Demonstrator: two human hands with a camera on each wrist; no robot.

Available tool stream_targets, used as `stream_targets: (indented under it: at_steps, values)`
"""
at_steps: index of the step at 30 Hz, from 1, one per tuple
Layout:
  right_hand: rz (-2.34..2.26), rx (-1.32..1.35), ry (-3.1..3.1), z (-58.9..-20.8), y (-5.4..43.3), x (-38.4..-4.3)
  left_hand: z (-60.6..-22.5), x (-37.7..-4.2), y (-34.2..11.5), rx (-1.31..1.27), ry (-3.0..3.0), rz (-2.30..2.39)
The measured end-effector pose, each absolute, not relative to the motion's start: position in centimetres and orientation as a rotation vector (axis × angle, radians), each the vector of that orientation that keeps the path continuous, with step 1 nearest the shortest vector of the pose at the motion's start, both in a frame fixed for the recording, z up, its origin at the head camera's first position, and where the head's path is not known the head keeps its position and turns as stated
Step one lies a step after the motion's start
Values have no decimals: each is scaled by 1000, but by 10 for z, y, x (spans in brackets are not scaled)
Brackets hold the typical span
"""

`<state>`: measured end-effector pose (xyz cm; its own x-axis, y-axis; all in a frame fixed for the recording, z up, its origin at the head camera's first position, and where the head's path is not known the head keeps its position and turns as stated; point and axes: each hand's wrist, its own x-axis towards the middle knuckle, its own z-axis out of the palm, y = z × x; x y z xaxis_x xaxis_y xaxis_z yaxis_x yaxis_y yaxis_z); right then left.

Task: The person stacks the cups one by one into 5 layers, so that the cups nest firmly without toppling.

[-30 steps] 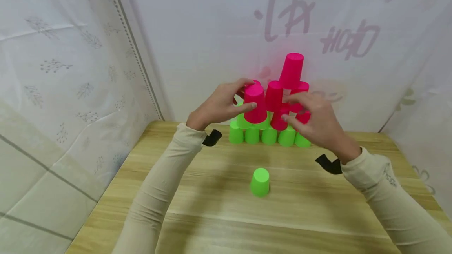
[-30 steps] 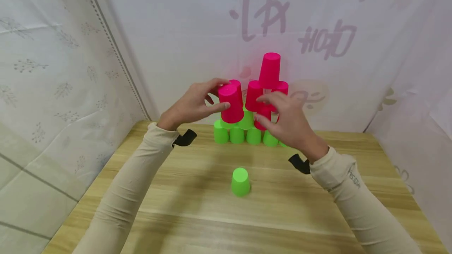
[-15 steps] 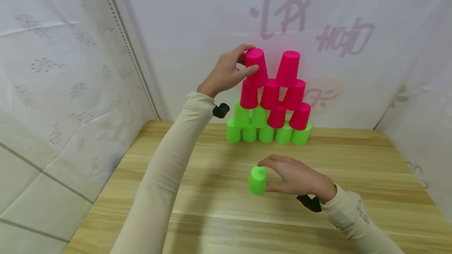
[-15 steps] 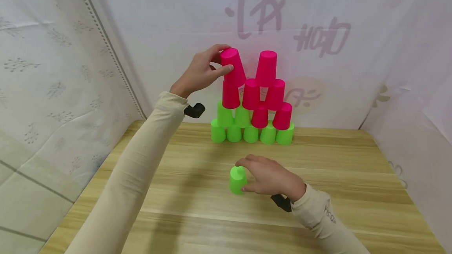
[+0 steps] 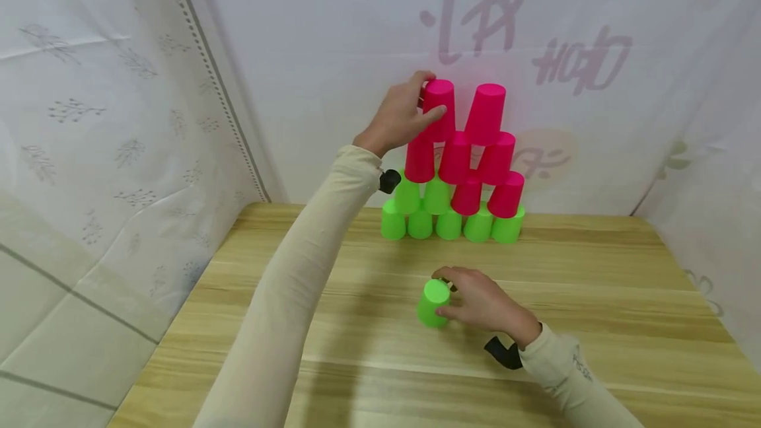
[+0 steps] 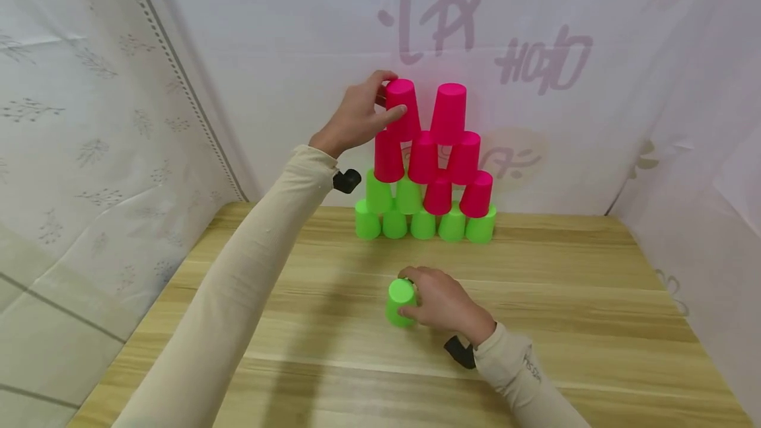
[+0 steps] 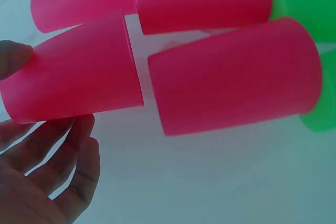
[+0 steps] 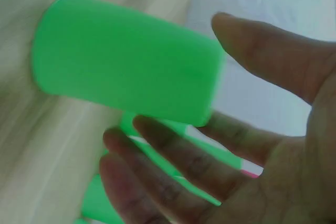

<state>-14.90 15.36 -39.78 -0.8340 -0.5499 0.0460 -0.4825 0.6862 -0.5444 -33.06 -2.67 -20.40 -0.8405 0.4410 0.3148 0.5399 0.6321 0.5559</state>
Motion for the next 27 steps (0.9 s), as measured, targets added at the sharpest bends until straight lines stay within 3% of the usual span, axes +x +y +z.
stream_targets:
  at_steps: [27]
  values:
    - [-1202, -871, 2546, -420, 158, -155, -214, -325, -30, -721, -2763, -1125]
